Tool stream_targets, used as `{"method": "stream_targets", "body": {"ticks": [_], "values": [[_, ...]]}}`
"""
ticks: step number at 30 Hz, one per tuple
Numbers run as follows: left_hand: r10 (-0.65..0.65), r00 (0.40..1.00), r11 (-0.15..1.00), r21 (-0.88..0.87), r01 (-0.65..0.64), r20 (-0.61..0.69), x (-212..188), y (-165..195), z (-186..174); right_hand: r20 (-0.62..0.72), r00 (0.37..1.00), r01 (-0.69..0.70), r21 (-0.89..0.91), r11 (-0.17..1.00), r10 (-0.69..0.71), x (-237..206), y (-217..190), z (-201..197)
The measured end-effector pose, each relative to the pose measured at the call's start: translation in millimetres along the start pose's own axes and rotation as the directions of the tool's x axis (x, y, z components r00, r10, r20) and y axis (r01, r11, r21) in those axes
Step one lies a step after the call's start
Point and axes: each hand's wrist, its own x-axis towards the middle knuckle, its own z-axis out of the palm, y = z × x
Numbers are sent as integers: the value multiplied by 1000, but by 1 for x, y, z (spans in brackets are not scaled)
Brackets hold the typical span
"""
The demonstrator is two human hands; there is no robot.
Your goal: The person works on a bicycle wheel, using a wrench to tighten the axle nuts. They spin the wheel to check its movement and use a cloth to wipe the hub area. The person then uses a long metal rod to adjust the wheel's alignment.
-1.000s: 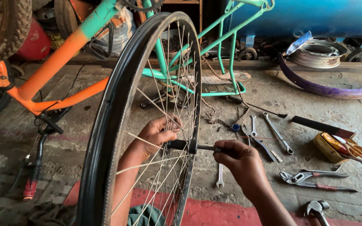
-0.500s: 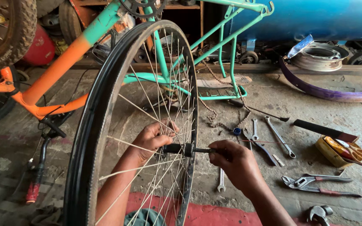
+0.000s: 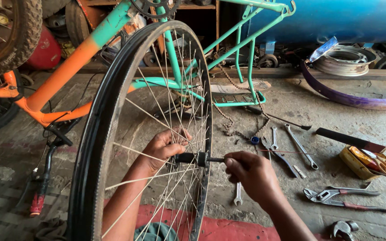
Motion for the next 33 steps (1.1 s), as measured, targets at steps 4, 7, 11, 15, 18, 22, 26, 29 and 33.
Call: {"method": "stream_targets", "body": {"ticks": [4, 7, 11, 15, 18, 22, 26, 29, 33], "values": [[13, 1000, 1000, 20, -14, 4, -2, 2, -3, -11, 999, 37, -196, 980, -40, 0, -5, 2], [-11, 1000, 998, 58, 12, -15, -4, 5, -4, 3, 989, 148, -76, 986, -149, 1, 1, 2], [-1, 1000, 999, 50, 2, -19, -5, 10, -3, -8, 980, 200, -63, 978, -200, 5, 11, 3], [8, 1000, 995, 96, -6, -19, -7, 13, -2, -13, 988, 154, -23, 988, -155, 7, 14, 4], [11, 1000, 995, 104, -8, -20, -7, 12, -2, 13, 987, 159, -3, 987, -159, 7, 11, 3], [16, 1000, 999, 31, -16, 2, -5, 9, -3, 40, 995, 101, -176, 979, -95, 6, 4, 3], [14, 1000, 997, 79, -13, -18, -5, 5, -6, 24, 994, 107, -103, 989, -105, 5, 3, 5], [11, 1000, 998, 64, -10, -20, -4, 3, -7, 7, 986, 168, 7, 986, -168, 5, 6, 3], [11, 1000, 1000, 10, -11, 1, -1, 0, -7, -27, 986, 162, -71, 984, -164, 7, 10, 0]]}}
